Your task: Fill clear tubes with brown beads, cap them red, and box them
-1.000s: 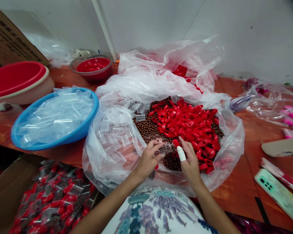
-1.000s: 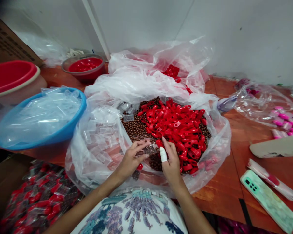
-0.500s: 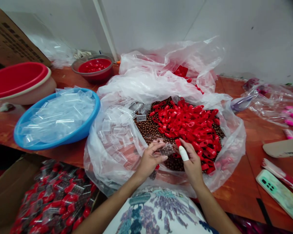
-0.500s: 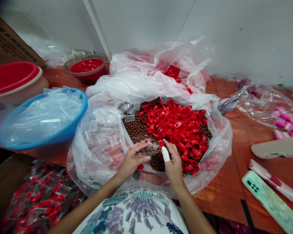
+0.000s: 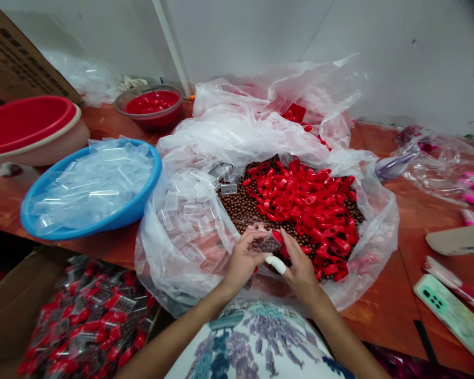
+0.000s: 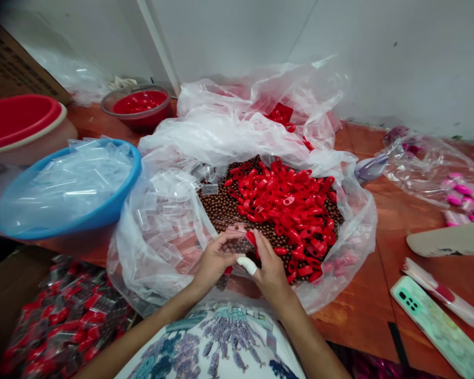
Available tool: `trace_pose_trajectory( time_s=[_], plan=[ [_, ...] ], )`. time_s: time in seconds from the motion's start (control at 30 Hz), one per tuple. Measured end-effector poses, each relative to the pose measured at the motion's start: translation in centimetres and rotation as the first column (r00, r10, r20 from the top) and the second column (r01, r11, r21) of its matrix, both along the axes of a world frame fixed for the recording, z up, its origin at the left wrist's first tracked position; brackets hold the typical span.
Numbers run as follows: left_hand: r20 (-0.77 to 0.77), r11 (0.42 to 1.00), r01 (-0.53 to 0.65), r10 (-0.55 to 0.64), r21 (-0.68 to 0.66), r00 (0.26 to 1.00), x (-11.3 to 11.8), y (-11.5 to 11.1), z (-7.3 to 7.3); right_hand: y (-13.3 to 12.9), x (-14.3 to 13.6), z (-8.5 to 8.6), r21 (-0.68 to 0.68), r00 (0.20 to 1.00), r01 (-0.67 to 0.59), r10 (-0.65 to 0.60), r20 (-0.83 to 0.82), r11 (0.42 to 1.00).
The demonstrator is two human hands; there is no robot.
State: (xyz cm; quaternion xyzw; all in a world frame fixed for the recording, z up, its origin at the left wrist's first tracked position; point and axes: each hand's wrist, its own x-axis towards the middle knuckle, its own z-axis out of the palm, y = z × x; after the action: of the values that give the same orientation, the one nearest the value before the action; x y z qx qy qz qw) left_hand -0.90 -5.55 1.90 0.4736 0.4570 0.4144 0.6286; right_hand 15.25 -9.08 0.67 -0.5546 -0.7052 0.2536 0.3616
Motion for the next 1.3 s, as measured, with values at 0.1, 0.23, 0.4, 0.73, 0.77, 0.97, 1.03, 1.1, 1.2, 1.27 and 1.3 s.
trace_pose_trajectory(
  time_s=[0.1, 0.23, 0.4, 0.73, 0.77, 0.97, 1.03, 1.1, 1.2, 1.27, 1.3],
  plan=[
    [0.092, 0.993, -0.02, 0.03, -0.115, 0.995, 0.3, -0.2, -0.5, 0.1, 0.0, 0.0, 0.005, 0.998, -0.061, 0.061, -0.008, 0.998],
    [0.154, 0.985, -0.008, 0.035, -0.17, 0.987, 0.3, -0.4, -0.1, 0.4, -0.1, 0.5, 0.002, 0.991, -0.126, 0.126, -0.038, 0.992],
    [0.302, 0.931, 0.128, -0.021, -0.342, 0.953, 0.3, -0.2, 1.0, 0.3, -0.2, 0.8, -0.029, 0.995, -0.09, 0.089, -0.047, 0.995],
    [0.197, 0.912, -0.002, 0.09, -0.41, 0.976, 3.0, -1.0, 0.4, 0.0, -0.5, 1.6, 0.083, 0.992, -0.109, 0.103, 0.066, 0.991],
    [0.202, 0.914, -0.001, 0.09, -0.405, 0.975, 3.0, -0.9, 0.6, -0.1, -0.5, 1.7, 0.051, 0.994, -0.098, 0.096, 0.043, 0.994],
    [0.299, 0.892, 0.077, 0.066, -0.445, 0.952, 1.9, 0.0, 2.8, -0.9, 0.7, 1.0, -0.34, 0.947, 0.112, -0.203, -0.248, 0.934],
    [0.285, 0.883, 0.117, 0.02, -0.456, 0.958, 1.6, 0.0, 2.9, -1.0, 1.2, 0.7, -0.342, 0.925, 0.12, -0.23, -0.303, 0.932],
    [0.246, 0.877, 0.13, -0.013, -0.463, 0.969, 1.5, -0.1, 2.6, -0.8, 1.3, 0.9, -0.255, 0.944, 0.137, -0.204, -0.26, 0.957],
    [0.226, 0.882, 0.133, -0.031, -0.453, 0.974, 1.7, -0.4, 2.0, -0.6, 0.8, 1.8, -0.113, 0.999, 0.041, -0.044, -0.027, 0.993],
    [0.245, 0.88, 0.155, -0.046, -0.449, 0.968, 1.9, -0.5, 1.8, -0.6, 0.2, 2.4, -0.071, 0.988, -0.042, 0.052, 0.148, 0.997],
    [0.249, 0.876, 0.166, -0.055, -0.453, 0.967, 2.0, -0.6, 1.8, -0.7, -0.1, 2.6, -0.053, 0.974, -0.061, 0.071, 0.215, 0.997]
  ],
)
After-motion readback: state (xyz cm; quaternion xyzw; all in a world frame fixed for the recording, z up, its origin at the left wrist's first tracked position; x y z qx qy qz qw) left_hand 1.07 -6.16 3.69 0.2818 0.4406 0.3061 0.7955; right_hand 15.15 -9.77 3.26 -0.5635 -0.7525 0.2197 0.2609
